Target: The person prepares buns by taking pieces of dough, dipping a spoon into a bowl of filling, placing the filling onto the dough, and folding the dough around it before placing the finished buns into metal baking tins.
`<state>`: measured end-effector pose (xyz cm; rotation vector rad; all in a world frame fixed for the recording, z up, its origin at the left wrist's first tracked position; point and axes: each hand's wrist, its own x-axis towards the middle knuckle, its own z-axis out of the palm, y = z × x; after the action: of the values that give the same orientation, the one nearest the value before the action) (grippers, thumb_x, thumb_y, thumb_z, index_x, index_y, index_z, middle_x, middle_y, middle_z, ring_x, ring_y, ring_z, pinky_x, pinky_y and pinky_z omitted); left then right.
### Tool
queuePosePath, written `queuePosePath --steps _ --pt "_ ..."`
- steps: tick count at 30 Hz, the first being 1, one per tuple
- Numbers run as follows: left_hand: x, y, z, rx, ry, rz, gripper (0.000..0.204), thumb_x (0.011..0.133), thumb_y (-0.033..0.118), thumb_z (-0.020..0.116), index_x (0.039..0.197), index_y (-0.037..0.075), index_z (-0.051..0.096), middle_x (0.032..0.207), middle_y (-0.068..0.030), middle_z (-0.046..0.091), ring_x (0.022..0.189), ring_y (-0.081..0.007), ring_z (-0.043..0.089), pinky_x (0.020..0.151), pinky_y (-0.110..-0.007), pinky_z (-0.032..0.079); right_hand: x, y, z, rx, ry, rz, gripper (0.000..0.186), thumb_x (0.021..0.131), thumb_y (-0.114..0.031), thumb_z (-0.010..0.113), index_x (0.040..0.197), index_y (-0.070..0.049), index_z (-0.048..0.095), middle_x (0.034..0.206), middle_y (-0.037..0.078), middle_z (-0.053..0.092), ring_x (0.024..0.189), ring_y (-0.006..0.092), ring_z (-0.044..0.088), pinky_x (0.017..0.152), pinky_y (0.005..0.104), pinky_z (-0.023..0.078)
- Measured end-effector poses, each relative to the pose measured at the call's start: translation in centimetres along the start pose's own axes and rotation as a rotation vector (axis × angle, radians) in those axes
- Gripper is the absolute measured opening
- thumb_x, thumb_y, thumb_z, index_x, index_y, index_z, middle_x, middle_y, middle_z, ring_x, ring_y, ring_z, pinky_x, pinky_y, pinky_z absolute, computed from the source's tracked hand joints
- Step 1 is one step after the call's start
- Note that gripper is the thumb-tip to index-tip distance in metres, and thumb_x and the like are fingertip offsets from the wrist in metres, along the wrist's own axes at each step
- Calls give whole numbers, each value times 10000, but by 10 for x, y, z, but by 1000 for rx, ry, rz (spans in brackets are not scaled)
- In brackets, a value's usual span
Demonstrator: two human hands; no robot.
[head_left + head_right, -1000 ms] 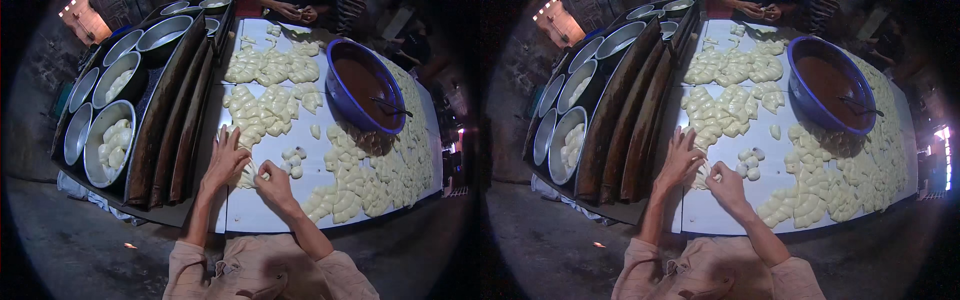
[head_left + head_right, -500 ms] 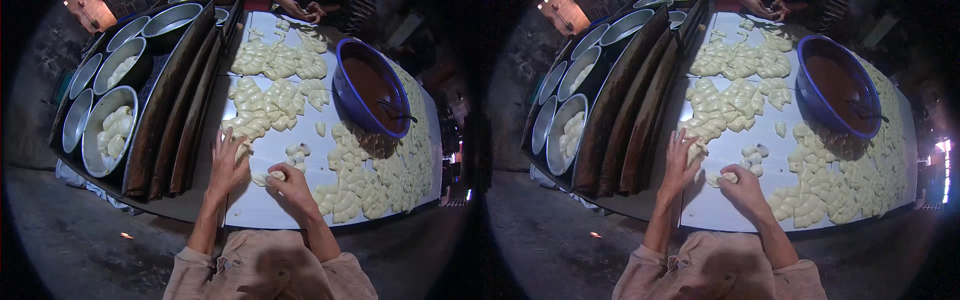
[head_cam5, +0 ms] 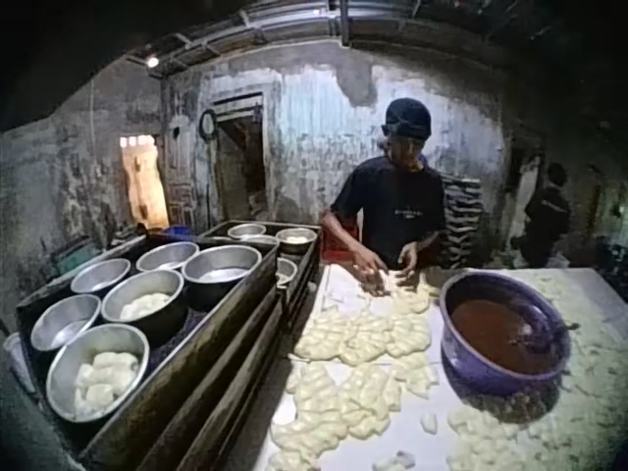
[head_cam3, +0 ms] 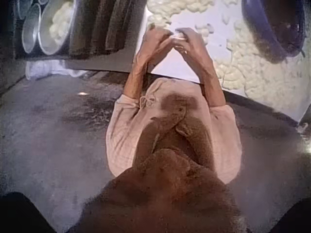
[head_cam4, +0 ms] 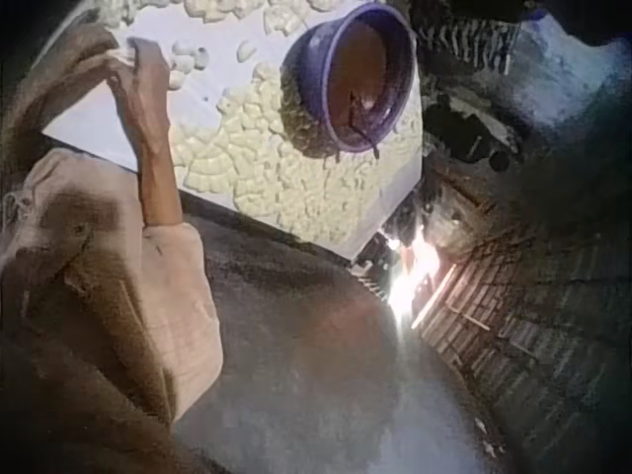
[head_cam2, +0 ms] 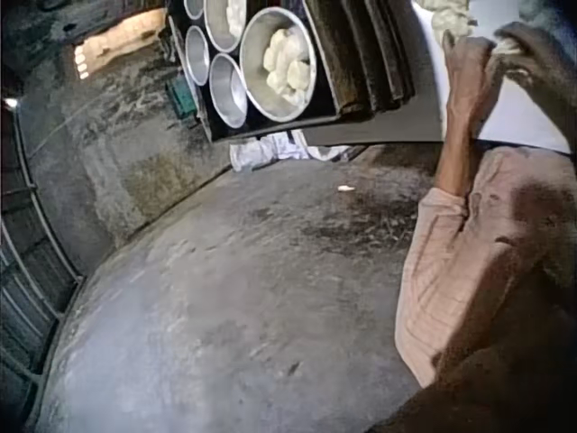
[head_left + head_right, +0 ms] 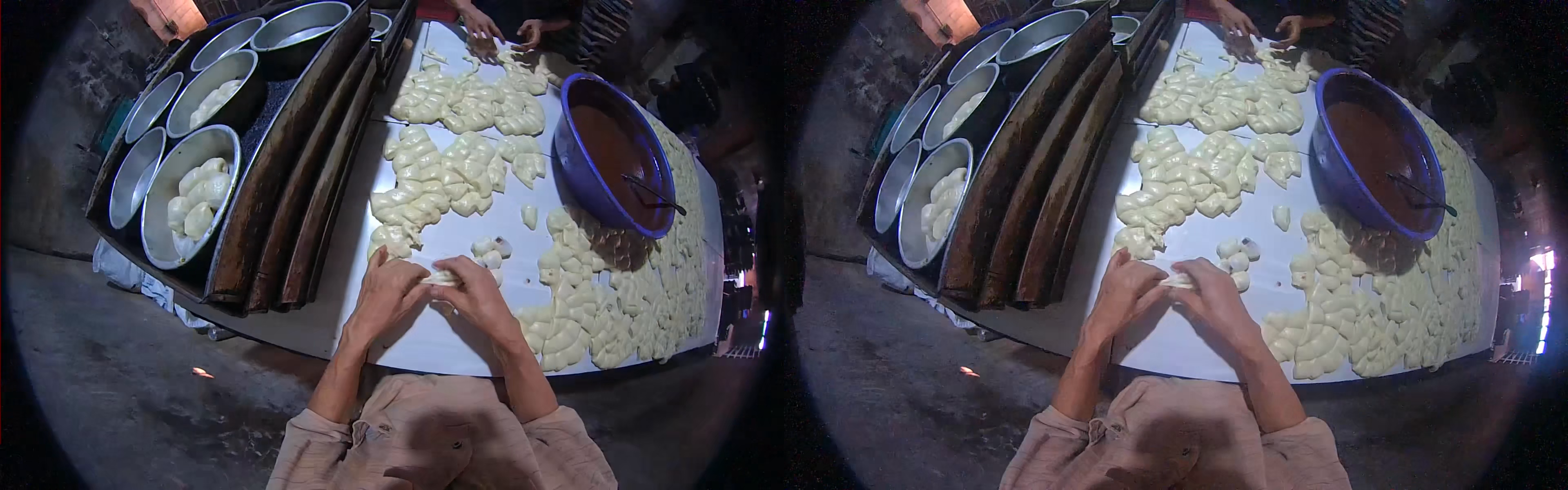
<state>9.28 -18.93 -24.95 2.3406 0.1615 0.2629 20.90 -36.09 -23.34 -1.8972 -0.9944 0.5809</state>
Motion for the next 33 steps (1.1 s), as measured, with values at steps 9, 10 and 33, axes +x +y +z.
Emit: queuePosePath --steps 9,10,33 --pt "-4 6 4 117 70 41 296 828 261 748 1056 81 691 923 -73 663 952 -279 645 1102 -580 316 7 -3 6 212 35 198 396 904 -181 634 1251 4 590 1047 183 709 890 242 694 807 359 536" --pt "-2 4 8 162 58 16 263 823 256 752 1023 92 704 920 -65 660 939 -271 645 1100 -581 320 8 -7 7 202 66 171 377 899 -164 656 1230 8 603 1028 139 693 898 180 655 803 322 524" --pt "9 51 8 242 9 -212 900 700 443 851 1445 85 495 1528 -244 376 1448 -382 326 1146 -674 158 -28 0 -57 947 16 277 417 962 -90 619 1361 7 546 1116 78 677 988 136 659 868 284 543"
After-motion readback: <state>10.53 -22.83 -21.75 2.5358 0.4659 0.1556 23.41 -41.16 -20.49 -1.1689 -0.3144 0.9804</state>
